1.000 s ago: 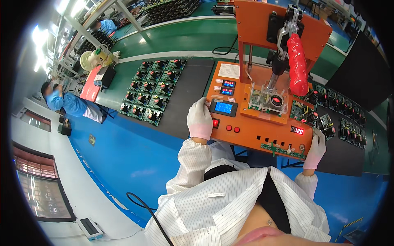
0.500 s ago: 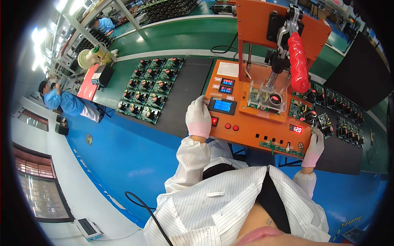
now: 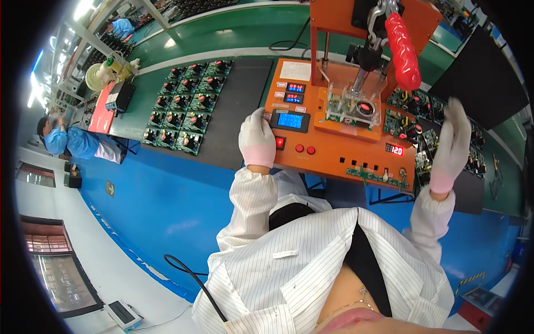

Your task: Testing electronic circuit boards using a specialized testing fixture machine on an assembly line.

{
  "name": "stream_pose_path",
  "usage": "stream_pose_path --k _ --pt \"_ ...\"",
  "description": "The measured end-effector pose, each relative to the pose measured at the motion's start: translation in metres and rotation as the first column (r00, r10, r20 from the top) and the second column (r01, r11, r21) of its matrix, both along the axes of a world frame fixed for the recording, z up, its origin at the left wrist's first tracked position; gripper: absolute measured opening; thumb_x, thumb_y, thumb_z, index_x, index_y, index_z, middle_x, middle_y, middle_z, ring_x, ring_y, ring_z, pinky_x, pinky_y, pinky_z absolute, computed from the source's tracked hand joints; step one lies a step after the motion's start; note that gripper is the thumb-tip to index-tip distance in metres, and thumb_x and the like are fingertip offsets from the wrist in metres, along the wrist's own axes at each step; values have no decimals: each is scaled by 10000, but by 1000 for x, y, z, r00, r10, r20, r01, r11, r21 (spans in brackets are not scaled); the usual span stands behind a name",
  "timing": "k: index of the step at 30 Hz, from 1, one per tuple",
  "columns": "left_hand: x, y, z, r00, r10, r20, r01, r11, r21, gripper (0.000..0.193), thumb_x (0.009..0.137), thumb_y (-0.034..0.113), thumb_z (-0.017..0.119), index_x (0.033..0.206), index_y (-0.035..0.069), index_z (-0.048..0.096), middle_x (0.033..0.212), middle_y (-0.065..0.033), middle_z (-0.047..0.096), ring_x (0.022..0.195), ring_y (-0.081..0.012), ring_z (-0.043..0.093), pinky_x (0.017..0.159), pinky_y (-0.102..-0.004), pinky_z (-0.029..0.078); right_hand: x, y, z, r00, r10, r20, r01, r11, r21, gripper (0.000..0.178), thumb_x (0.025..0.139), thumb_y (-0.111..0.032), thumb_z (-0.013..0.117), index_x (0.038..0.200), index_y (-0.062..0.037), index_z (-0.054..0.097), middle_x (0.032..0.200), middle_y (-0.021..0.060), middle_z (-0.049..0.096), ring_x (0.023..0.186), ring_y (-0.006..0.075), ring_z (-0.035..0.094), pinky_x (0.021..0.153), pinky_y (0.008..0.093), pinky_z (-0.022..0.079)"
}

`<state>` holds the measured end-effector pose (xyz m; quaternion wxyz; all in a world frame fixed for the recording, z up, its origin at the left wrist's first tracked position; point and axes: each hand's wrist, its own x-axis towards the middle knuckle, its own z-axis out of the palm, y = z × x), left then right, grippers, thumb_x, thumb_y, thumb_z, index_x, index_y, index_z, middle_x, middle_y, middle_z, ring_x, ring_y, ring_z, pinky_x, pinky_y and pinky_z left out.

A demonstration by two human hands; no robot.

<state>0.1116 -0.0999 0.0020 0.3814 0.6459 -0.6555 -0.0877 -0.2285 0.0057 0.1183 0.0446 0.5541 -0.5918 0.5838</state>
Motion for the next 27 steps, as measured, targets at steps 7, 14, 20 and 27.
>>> stream_pose_path --k 7,14,20,27 --pt "-2 0 -1 1000 0 -13 1 1000 30 290 987 145 467 1180 26 648 1105 -168 673 1044 -343 626 916 -416 494 59 -51 69 780 234 -581 -398 901 -171 497 882 52 583 1369 -29 530 1395 154 547 1289 322 531 1073 386 428" --pt "0 2 -3 1000 -4 -9 4 1000 5 278 985 143 476 1170 31 651 1093 -163 677 1022 -337 632 897 -421 502 76 -63 59 767 390 -510 -545 816 -194 556 839 146 515 1363 -39 501 1467 170 474 1417 345 385 1171 440 330" --pt "1 1 -4 1000 -1 14 2 999 -38 257 974 130 498 1155 40 657 1061 -162 684 974 -337 643 855 -433 519 72 -62 54 772 406 -490 -554 807 -204 569 832 151 505 1369 -36 510 1477 173 463 1430 351 366 1173 443 323" --pt "0 1 -4 1000 -5 14 6 999 -51 260 972 128 498 1153 37 661 1057 -168 685 971 -342 647 850 -432 521 68 -55 59 767 382 -516 -517 844 -143 540 863 61 578 1385 -67 532 1467 160 487 1396 376 413 1130 438 375"
